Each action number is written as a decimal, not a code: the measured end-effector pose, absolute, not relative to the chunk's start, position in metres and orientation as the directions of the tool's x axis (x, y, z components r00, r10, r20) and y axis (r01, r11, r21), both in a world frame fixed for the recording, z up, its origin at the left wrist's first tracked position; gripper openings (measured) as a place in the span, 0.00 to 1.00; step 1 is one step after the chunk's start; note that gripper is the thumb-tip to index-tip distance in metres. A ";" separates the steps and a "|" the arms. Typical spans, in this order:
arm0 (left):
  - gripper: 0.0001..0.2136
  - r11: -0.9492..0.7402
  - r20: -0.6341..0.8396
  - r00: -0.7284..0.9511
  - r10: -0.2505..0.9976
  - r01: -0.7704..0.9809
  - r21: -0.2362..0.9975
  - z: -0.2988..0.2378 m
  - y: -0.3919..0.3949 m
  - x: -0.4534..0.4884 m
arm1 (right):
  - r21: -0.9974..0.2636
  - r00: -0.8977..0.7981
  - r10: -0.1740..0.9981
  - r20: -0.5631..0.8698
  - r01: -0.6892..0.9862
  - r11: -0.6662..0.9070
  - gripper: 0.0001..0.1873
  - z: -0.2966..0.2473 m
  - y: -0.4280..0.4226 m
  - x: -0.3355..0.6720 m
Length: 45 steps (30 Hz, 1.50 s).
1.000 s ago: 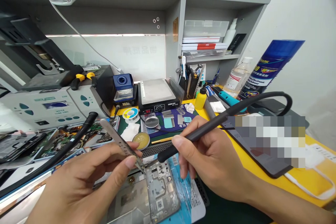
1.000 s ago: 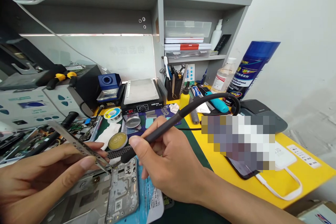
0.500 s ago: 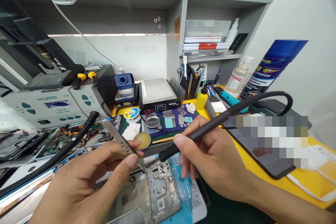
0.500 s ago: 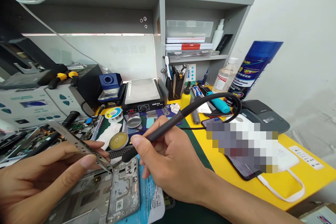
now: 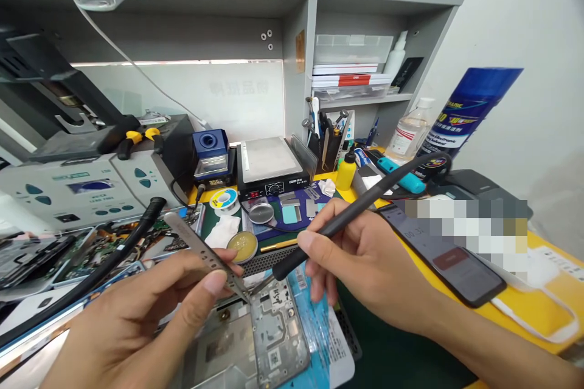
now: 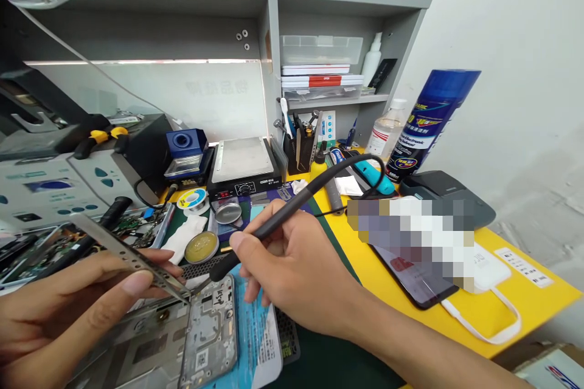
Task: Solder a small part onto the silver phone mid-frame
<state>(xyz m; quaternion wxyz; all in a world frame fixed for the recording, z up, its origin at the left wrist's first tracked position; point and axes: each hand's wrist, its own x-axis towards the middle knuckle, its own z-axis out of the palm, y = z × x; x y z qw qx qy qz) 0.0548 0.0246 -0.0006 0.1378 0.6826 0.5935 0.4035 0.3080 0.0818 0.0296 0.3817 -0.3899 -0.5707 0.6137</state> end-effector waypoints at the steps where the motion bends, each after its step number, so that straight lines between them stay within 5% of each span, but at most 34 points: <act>1: 0.06 -0.250 0.377 -0.033 0.926 0.693 0.676 -0.001 0.025 0.054 | -0.997 -0.402 0.913 -0.061 -0.010 -0.071 0.12 0.032 0.083 0.309; 12: 0.08 -0.281 0.370 0.007 0.929 0.664 0.692 0.006 0.025 0.058 | -0.997 -0.486 0.873 -0.039 0.083 0.001 0.05 0.042 0.091 0.325; 24: 0.08 -0.342 0.399 0.090 0.912 0.704 0.622 0.021 0.026 0.065 | -0.911 -0.475 0.853 0.216 0.217 0.351 0.05 0.039 0.073 0.323; 45: 0.09 -0.308 0.368 0.080 0.926 0.723 0.618 0.009 0.026 0.060 | -0.864 -0.456 0.852 0.257 0.288 0.414 0.05 0.041 0.072 0.320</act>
